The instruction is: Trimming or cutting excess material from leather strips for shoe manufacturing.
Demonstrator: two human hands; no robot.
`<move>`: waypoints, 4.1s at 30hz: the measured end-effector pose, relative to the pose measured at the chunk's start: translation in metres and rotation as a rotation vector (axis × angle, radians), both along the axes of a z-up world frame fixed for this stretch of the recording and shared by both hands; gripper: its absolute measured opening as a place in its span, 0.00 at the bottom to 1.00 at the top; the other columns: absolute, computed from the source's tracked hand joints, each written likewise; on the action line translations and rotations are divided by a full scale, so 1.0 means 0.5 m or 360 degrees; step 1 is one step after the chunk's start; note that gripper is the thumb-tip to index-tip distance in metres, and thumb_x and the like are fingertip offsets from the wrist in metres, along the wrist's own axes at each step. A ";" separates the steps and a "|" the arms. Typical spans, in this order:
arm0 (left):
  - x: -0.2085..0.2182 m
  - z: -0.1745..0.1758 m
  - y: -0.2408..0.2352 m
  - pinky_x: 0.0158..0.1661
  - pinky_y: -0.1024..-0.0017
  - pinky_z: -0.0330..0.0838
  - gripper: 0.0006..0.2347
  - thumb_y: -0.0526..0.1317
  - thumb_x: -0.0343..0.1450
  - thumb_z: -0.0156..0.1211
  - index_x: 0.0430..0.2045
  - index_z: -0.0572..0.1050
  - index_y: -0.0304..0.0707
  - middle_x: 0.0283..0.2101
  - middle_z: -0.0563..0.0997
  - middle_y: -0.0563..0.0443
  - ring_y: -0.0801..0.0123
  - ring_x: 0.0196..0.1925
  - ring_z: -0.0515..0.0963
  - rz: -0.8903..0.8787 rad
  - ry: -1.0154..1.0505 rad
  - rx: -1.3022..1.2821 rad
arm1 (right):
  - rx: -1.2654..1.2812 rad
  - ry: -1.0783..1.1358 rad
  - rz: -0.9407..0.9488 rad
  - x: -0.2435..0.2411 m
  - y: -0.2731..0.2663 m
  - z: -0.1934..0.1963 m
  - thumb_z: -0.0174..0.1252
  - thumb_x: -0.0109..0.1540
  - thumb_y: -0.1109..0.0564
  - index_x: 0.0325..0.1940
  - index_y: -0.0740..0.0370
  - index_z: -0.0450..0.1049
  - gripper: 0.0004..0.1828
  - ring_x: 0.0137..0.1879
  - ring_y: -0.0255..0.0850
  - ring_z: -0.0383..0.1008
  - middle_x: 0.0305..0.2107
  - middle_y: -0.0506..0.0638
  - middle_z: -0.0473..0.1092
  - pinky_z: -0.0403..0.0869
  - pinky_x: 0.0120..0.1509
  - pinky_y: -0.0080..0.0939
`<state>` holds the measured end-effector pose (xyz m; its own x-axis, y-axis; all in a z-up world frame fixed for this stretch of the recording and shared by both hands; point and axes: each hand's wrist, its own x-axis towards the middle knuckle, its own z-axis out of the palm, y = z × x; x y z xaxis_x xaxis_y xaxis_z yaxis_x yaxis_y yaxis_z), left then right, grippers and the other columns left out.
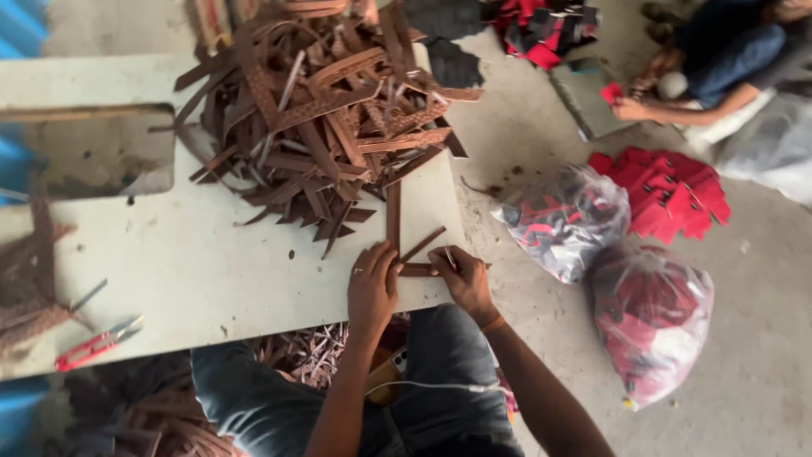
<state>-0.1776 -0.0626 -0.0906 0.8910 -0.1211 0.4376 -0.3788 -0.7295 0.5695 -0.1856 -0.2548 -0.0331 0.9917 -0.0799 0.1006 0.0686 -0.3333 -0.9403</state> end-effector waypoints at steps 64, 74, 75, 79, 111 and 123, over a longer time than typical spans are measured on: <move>0.002 0.028 -0.018 0.35 0.56 0.76 0.07 0.37 0.74 0.58 0.32 0.80 0.31 0.38 0.81 0.41 0.48 0.32 0.82 0.0056 0.0565 -0.0295 | -0.0983 -0.0522 0.0385 -0.011 0.026 0.046 0.65 0.64 0.56 0.47 0.59 0.80 0.09 0.28 0.45 0.77 0.28 0.53 0.76 0.73 0.30 0.43; -0.007 0.036 -0.022 0.37 0.57 0.77 0.06 0.33 0.67 0.62 0.34 0.79 0.31 0.39 0.80 0.41 0.49 0.36 0.82 0.0009 0.0463 -0.0066 | -0.1244 -0.0551 0.0488 0.002 0.045 0.064 0.65 0.64 0.52 0.44 0.56 0.81 0.07 0.25 0.46 0.74 0.21 0.49 0.72 0.70 0.28 0.46; -0.012 0.041 -0.024 0.37 0.58 0.77 0.08 0.32 0.64 0.63 0.35 0.79 0.31 0.39 0.79 0.40 0.49 0.36 0.83 -0.0008 0.0434 0.0028 | -0.1271 -0.0564 0.0494 0.001 0.043 0.060 0.65 0.65 0.52 0.43 0.55 0.81 0.07 0.25 0.47 0.74 0.21 0.50 0.72 0.70 0.28 0.47; -0.001 0.013 -0.017 0.38 0.59 0.78 0.08 0.31 0.64 0.62 0.35 0.79 0.31 0.41 0.80 0.40 0.52 0.36 0.83 -0.0007 0.0473 0.0012 | -0.1283 -0.0633 0.0529 0.003 0.021 0.032 0.64 0.66 0.54 0.45 0.56 0.80 0.05 0.27 0.47 0.75 0.22 0.49 0.73 0.70 0.29 0.47; -0.028 0.032 0.007 0.38 0.60 0.79 0.05 0.35 0.75 0.57 0.35 0.79 0.32 0.37 0.84 0.41 0.50 0.38 0.85 0.0173 0.0518 -0.0783 | -0.1039 -0.0545 0.0470 0.000 0.030 0.036 0.67 0.62 0.53 0.44 0.60 0.78 0.11 0.29 0.46 0.78 0.26 0.53 0.76 0.73 0.31 0.42; -0.017 0.042 0.008 0.38 0.61 0.79 0.05 0.35 0.76 0.55 0.36 0.77 0.32 0.38 0.83 0.40 0.52 0.36 0.85 0.0116 0.0591 -0.0689 | -0.1257 -0.0537 0.0582 0.013 0.034 0.052 0.65 0.64 0.52 0.41 0.58 0.77 0.09 0.24 0.49 0.74 0.21 0.51 0.73 0.69 0.27 0.47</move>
<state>-0.1860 -0.0585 -0.0697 0.9937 0.0670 0.0898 -0.0539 -0.4168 0.9074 -0.1789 -0.2378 -0.0072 0.8502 0.4458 0.2800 0.5236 -0.7713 -0.3618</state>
